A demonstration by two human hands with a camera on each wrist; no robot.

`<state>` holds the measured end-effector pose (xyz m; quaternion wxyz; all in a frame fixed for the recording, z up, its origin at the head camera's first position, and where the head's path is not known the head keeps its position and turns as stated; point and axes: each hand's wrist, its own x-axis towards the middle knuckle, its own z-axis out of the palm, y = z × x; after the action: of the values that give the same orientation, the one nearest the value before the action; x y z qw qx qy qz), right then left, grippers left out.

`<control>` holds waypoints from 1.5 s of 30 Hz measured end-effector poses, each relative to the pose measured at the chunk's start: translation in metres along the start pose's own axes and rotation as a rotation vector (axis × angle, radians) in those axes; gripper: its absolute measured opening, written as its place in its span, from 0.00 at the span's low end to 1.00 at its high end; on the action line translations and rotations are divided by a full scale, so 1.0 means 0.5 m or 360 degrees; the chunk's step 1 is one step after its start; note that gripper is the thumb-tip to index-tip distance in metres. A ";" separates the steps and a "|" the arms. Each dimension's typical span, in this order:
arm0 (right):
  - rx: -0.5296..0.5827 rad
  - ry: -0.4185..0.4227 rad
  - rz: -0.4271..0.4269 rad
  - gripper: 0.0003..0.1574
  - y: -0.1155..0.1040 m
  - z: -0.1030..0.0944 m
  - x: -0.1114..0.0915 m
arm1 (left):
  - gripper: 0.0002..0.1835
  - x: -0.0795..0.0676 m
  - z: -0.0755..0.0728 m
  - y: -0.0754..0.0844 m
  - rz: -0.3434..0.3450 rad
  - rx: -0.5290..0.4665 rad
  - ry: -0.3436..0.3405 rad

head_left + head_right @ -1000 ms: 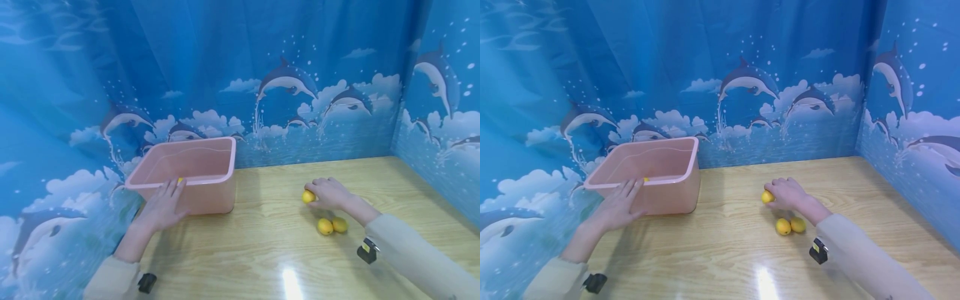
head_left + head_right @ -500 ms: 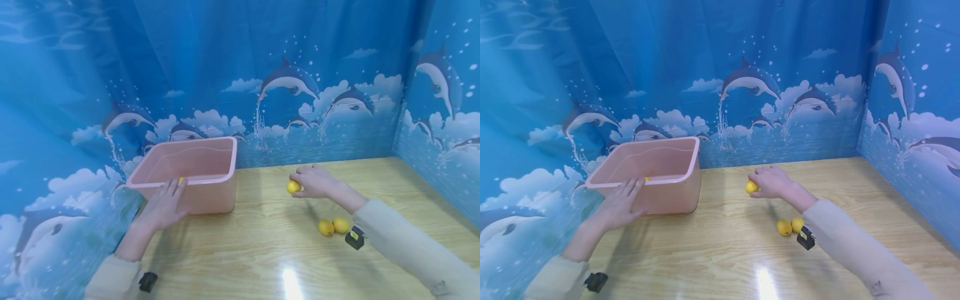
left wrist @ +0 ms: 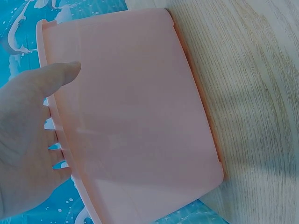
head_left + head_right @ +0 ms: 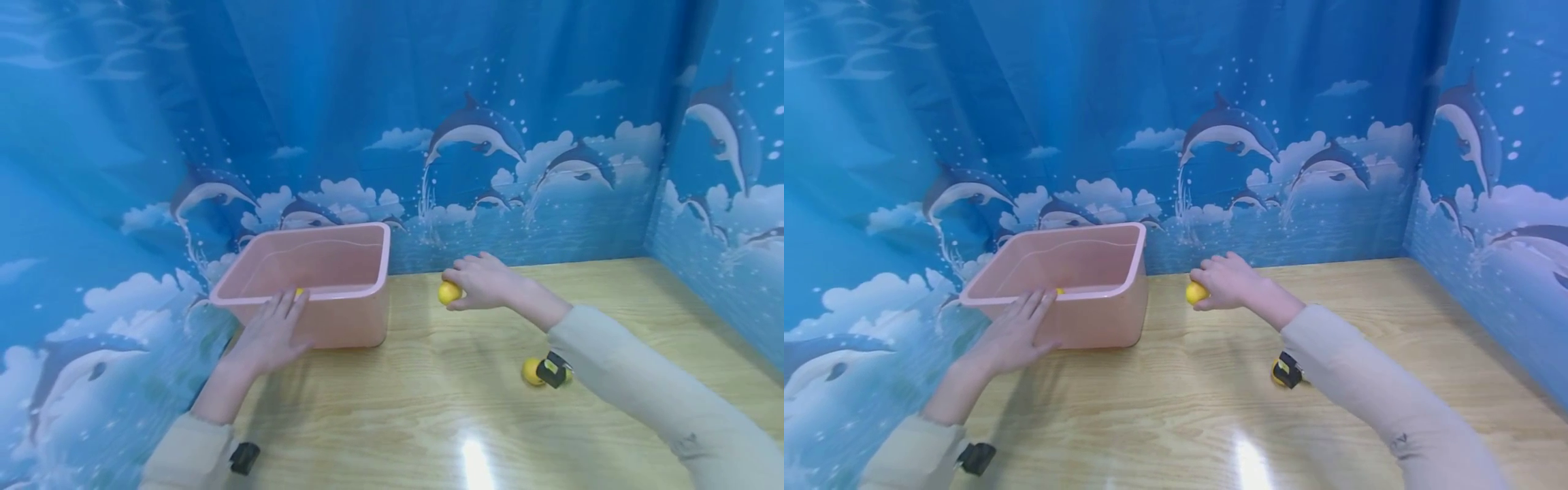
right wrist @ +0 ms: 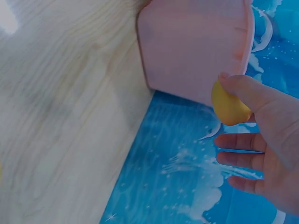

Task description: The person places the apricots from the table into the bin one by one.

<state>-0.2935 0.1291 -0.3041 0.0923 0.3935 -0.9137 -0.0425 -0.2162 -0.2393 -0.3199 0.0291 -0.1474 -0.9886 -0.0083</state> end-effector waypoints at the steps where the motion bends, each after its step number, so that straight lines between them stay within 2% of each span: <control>1: 0.0010 0.0000 -0.0002 0.27 -0.002 -0.004 0.006 | 0.47 0.000 0.000 0.000 -0.0001 0.0001 -0.0001; 15: 0.0155 -0.0006 0.0021 0.26 -0.048 -0.042 0.101 | 0.47 0.006 0.002 0.001 -0.0011 -0.0009 -0.0039; 29: 0.0174 0.0014 0.0025 0.26 -0.103 -0.071 0.181 | 0.47 0.006 0.004 0.000 -0.0036 0.0013 -0.0032; 39: 0.0146 -0.0004 0.0125 0.29 -0.138 -0.055 0.225 | 0.47 0.004 0.007 0.001 -0.0066 0.0012 -0.0023; 45: 0.0134 -0.0005 0.0171 0.29 -0.156 -0.043 0.246 | 0.47 0.003 0.006 0.002 -0.0049 0.0013 -0.0019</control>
<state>-0.3164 -0.0139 -0.2783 0.0762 0.3473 -0.9346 0.0002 -0.2177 -0.2379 -0.3230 0.0235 -0.1320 -0.9910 -0.0039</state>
